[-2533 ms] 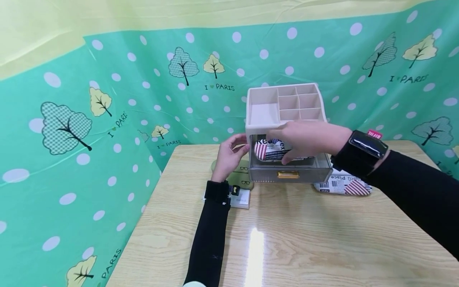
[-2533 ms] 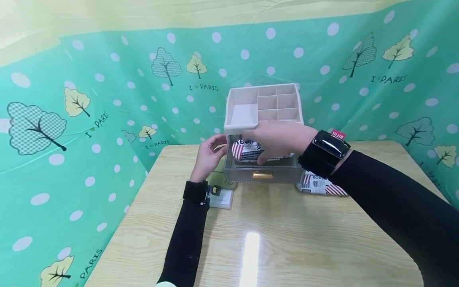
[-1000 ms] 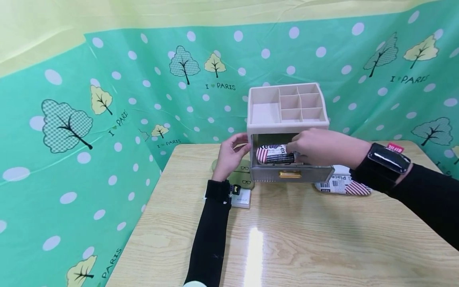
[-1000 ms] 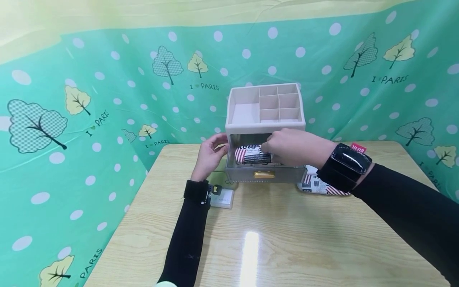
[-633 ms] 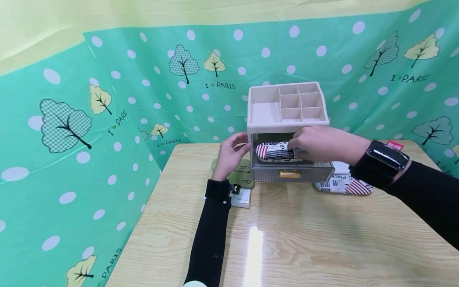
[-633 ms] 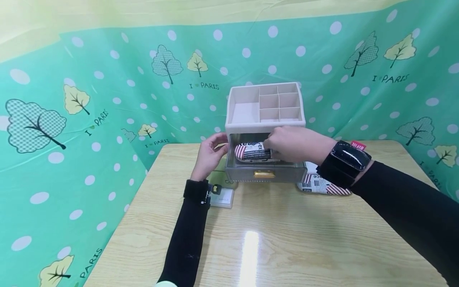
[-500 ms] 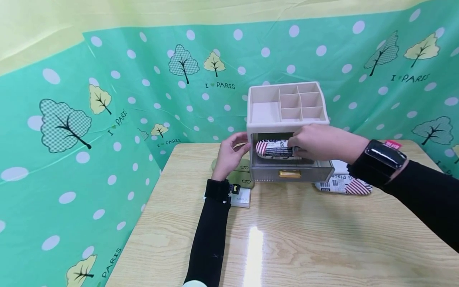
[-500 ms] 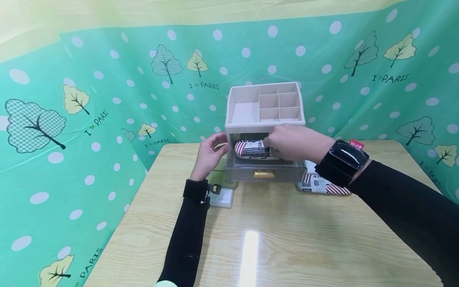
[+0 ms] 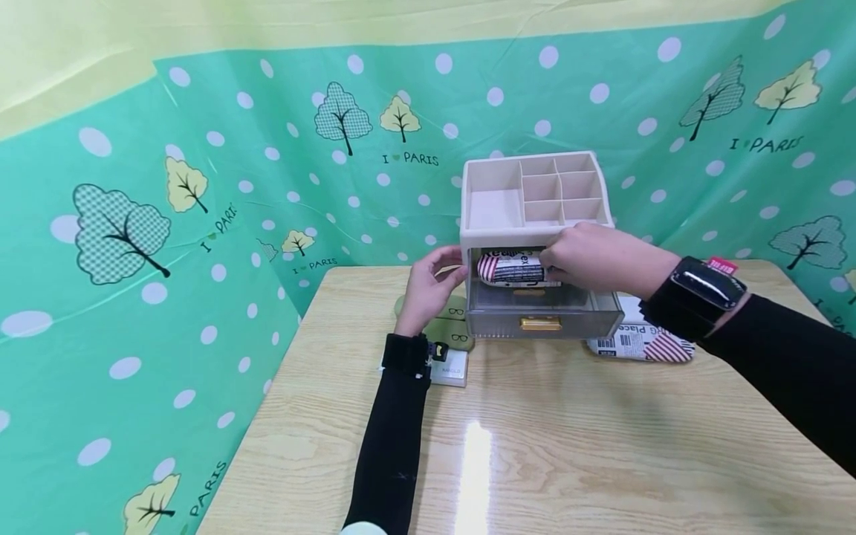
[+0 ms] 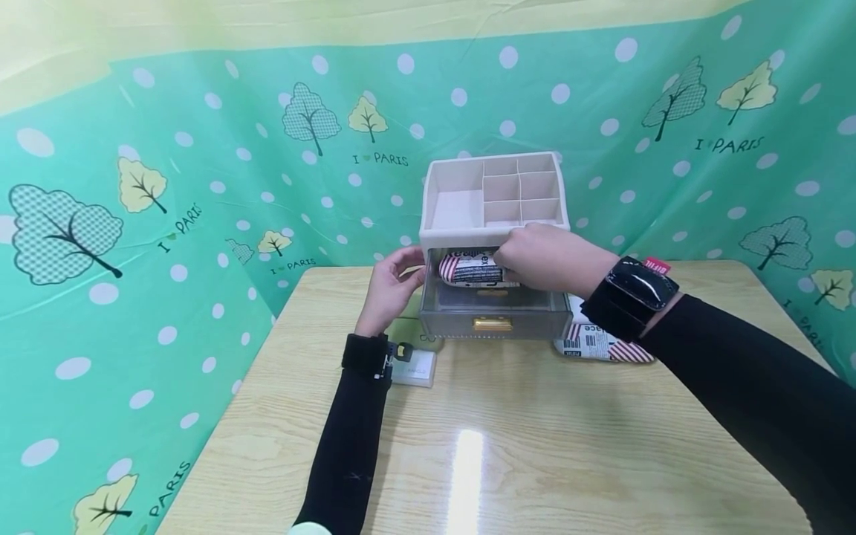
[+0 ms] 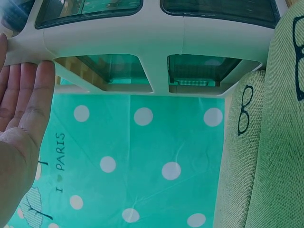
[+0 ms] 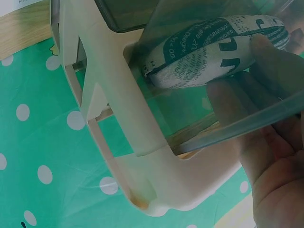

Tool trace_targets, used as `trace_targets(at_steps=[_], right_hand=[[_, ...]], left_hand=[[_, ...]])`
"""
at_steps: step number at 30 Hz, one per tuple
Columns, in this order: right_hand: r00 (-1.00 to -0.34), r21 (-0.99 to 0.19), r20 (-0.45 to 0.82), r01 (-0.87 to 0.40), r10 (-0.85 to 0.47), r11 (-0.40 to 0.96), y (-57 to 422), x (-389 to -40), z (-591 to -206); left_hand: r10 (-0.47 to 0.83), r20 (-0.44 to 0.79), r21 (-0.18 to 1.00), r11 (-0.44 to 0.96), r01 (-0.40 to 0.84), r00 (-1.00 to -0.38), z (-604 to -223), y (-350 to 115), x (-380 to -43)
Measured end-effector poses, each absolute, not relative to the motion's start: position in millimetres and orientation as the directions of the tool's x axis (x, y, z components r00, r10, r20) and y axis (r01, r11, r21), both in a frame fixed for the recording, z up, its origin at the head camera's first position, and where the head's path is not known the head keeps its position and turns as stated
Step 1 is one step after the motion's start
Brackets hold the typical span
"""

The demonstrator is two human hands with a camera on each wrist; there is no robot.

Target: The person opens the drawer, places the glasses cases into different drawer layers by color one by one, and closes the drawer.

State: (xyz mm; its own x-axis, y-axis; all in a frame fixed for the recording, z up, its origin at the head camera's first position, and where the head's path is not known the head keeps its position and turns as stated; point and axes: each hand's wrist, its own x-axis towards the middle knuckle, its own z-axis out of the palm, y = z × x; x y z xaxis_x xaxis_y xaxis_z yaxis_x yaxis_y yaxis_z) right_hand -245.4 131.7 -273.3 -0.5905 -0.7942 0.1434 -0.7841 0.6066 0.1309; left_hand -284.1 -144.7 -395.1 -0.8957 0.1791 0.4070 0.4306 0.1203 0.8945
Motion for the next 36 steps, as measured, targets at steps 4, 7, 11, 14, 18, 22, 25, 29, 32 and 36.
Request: trace_targets(at_steps=[4,7,11,14,18,22,25,29,32,36], right_hand=[[-0.576,0.158,0.169,-0.785,-0.800,0.599,132.4,-246.5,-274.9],[-0.576,0.163,0.171,-0.784,-0.800,0.599,132.5,-247.3,-275.5],[-0.585,0.156,0.159,-0.780,-0.795,0.605,131.8,-248.2,-274.8],[-0.588,0.155,0.151,-0.780,-0.794,0.607,131.4,-248.9,-274.1],[-0.595,0.152,0.146,-0.776,-0.790,0.613,131.6,-249.3,-273.6],[-0.601,0.139,0.148,-0.774,-0.786,0.618,132.0,-247.2,-272.5],[-0.605,0.114,0.157,-0.774,-0.781,0.622,133.3,-243.2,-270.6],[-0.602,0.083,0.177,-0.779,-0.778,0.622,137.1,-237.1,-265.5],[-0.575,0.068,0.222,-0.796,-0.787,0.601,142.3,-234.6,-261.8],[-0.504,0.054,0.316,-0.836,-0.804,0.546,152.7,-235.6,-259.4]], left_hand=[[0.180,0.399,0.899,0.119,0.422,-0.899,-394.2,-144.2,-283.5],[0.182,0.398,0.899,0.118,0.422,-0.899,-393.5,-144.1,-282.9],[0.183,0.404,0.896,0.118,0.428,-0.896,-393.6,-144.1,-283.3],[0.183,0.410,0.894,0.116,0.433,-0.894,-394.1,-144.3,-283.8],[0.185,0.411,0.892,0.119,0.436,-0.893,-394.1,-144.4,-284.4],[0.183,0.402,0.896,0.122,0.427,-0.897,-393.9,-144.3,-284.7],[0.182,0.397,0.899,0.122,0.422,-0.899,-394.0,-144.3,-284.6],[0.183,0.398,0.898,0.124,0.423,-0.899,-394.8,-144.7,-285.0],[0.182,0.401,0.896,0.124,0.425,-0.898,-394.9,-144.9,-284.8],[0.180,0.400,0.899,0.114,0.423,-0.899,-394.8,-144.4,-284.8]])
